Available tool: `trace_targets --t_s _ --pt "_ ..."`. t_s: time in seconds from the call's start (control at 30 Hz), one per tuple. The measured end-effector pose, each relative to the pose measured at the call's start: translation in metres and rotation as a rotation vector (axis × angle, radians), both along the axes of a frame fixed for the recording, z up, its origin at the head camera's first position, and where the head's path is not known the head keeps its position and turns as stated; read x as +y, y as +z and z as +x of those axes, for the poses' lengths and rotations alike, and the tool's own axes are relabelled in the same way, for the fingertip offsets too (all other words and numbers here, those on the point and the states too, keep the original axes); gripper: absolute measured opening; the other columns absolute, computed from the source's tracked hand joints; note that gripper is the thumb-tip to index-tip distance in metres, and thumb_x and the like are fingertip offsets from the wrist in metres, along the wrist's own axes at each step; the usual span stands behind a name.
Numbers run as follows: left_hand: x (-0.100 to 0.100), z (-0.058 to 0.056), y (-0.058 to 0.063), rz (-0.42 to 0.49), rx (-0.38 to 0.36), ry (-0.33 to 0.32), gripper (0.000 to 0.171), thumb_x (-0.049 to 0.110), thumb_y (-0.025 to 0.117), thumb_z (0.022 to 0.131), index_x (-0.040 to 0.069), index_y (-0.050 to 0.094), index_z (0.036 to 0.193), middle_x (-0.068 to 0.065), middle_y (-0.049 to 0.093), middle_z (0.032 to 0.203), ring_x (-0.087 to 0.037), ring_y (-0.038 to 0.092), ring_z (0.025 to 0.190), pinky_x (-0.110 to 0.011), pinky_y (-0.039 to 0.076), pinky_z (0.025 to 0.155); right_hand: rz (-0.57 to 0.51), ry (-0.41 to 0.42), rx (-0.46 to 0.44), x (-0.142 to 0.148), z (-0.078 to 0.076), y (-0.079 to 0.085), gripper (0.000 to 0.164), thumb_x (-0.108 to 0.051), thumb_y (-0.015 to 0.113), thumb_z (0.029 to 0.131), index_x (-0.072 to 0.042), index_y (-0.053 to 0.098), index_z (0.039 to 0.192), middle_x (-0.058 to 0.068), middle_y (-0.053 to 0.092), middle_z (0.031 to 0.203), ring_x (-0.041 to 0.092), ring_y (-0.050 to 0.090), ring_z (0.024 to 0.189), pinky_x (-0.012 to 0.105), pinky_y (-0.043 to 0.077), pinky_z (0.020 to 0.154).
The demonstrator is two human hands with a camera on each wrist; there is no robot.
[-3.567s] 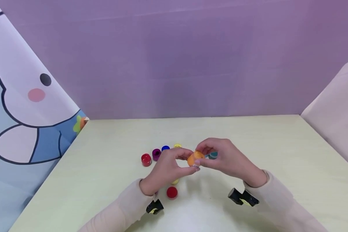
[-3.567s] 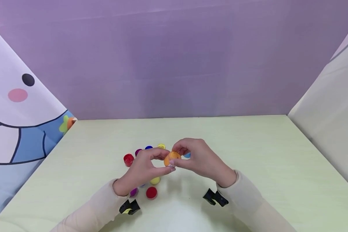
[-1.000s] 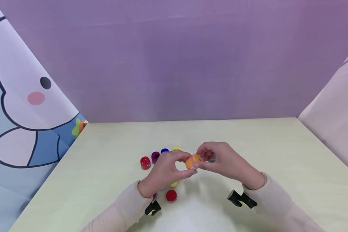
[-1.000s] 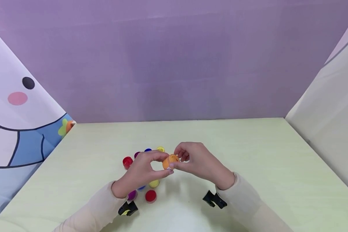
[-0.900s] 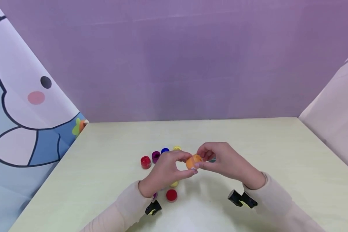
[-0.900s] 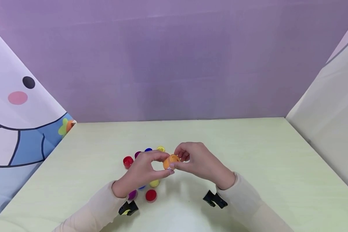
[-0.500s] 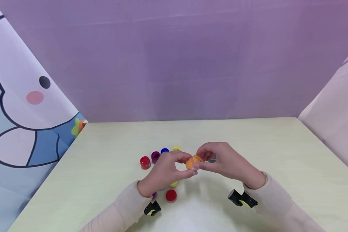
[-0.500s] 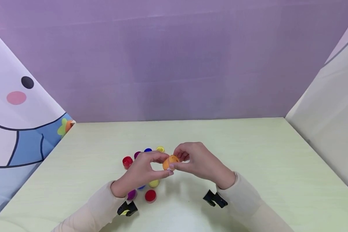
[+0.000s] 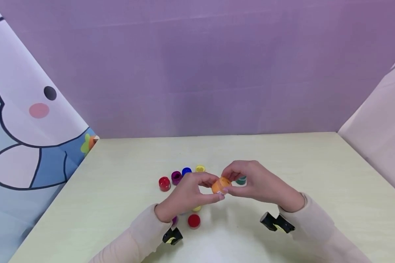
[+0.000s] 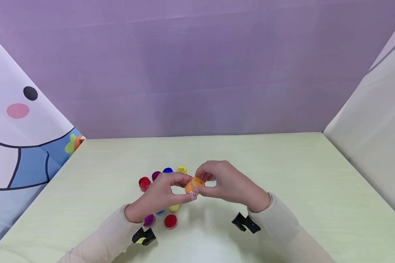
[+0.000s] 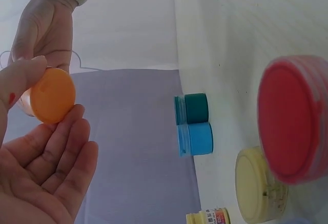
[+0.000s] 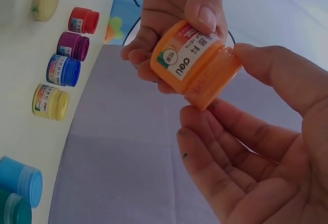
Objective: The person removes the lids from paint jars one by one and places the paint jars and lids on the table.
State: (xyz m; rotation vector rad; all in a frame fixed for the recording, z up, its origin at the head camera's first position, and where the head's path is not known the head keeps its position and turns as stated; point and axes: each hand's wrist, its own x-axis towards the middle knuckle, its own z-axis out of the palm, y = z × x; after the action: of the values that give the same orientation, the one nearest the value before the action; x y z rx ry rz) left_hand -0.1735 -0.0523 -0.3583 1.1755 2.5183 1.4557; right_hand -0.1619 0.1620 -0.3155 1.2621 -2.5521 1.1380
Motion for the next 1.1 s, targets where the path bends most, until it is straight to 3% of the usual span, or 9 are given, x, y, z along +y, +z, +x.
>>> trace_targets --t_s 0.13,0.37,0.53,0.63,0.87,1.1 --pt "-0.0001 0.0006 0.0012 -0.009 -0.025 -0.013 0.028 0.036 0.07 0.077 0.021 0.065 0.099 0.016 0.063 0.091 -0.003 0.057 0.082 -0.026 0.048 0.075 -0.002 0.034 0.03 0.0011 -0.0008 0.0006 0.019 -0.014 0.069 0.079 -0.014 0.06 0.095 -0.01 0.06 0.089 0.005 0.058 0.079 0.028 0.05 0.071" --pt "-0.0011 0.0022 0.0037 -0.004 -0.101 -0.067 0.028 0.03 0.072 0.077 0.022 0.064 0.103 0.014 0.063 0.094 -0.005 0.058 0.084 -0.03 0.048 0.077 -0.026 0.165 0.089 0.0046 -0.0013 0.0045 0.025 -0.01 0.069 0.078 -0.015 0.06 0.101 -0.006 0.06 0.095 0.008 0.056 0.083 0.029 0.049 0.072" --pt "-0.0009 0.0022 0.0036 -0.011 -0.1 -0.073 0.028 0.031 0.071 0.077 0.022 0.065 0.103 0.014 0.063 0.093 -0.005 0.058 0.084 -0.028 0.048 0.077 -0.013 0.179 0.073 0.0051 -0.0014 0.0058 0.025 -0.012 0.069 0.08 -0.015 0.06 0.102 -0.005 0.06 0.096 0.009 0.056 0.084 0.03 0.049 0.073" --pt "-0.0002 0.0014 0.0032 -0.018 -0.072 -0.055 0.029 0.033 0.071 0.077 0.021 0.064 0.102 0.015 0.063 0.093 -0.004 0.057 0.084 -0.028 0.048 0.076 0.002 0.133 0.03 0.0051 -0.0013 0.0057 0.024 -0.014 0.068 0.081 -0.013 0.059 0.103 -0.006 0.06 0.096 0.008 0.057 0.085 0.03 0.049 0.075" --pt "0.0006 0.002 0.0 -0.011 -0.045 0.023 0.029 0.033 0.072 0.076 0.018 0.064 0.099 0.014 0.063 0.093 -0.003 0.056 0.084 -0.029 0.049 0.075 0.02 -0.069 -0.143 -0.0005 0.001 0.001 0.023 -0.032 0.067 0.081 -0.014 0.058 0.093 -0.007 0.059 0.084 0.008 0.057 0.077 0.03 0.049 0.072" --pt "0.0027 0.0026 -0.0023 -0.003 0.019 0.055 0.028 0.029 0.074 0.075 0.017 0.064 0.098 0.014 0.063 0.093 -0.002 0.056 0.085 -0.028 0.048 0.076 0.038 -0.142 -0.201 -0.0042 0.0038 -0.0003 0.027 -0.036 0.068 0.08 -0.013 0.055 0.088 -0.006 0.057 0.077 0.009 0.056 0.07 0.027 0.049 0.065"
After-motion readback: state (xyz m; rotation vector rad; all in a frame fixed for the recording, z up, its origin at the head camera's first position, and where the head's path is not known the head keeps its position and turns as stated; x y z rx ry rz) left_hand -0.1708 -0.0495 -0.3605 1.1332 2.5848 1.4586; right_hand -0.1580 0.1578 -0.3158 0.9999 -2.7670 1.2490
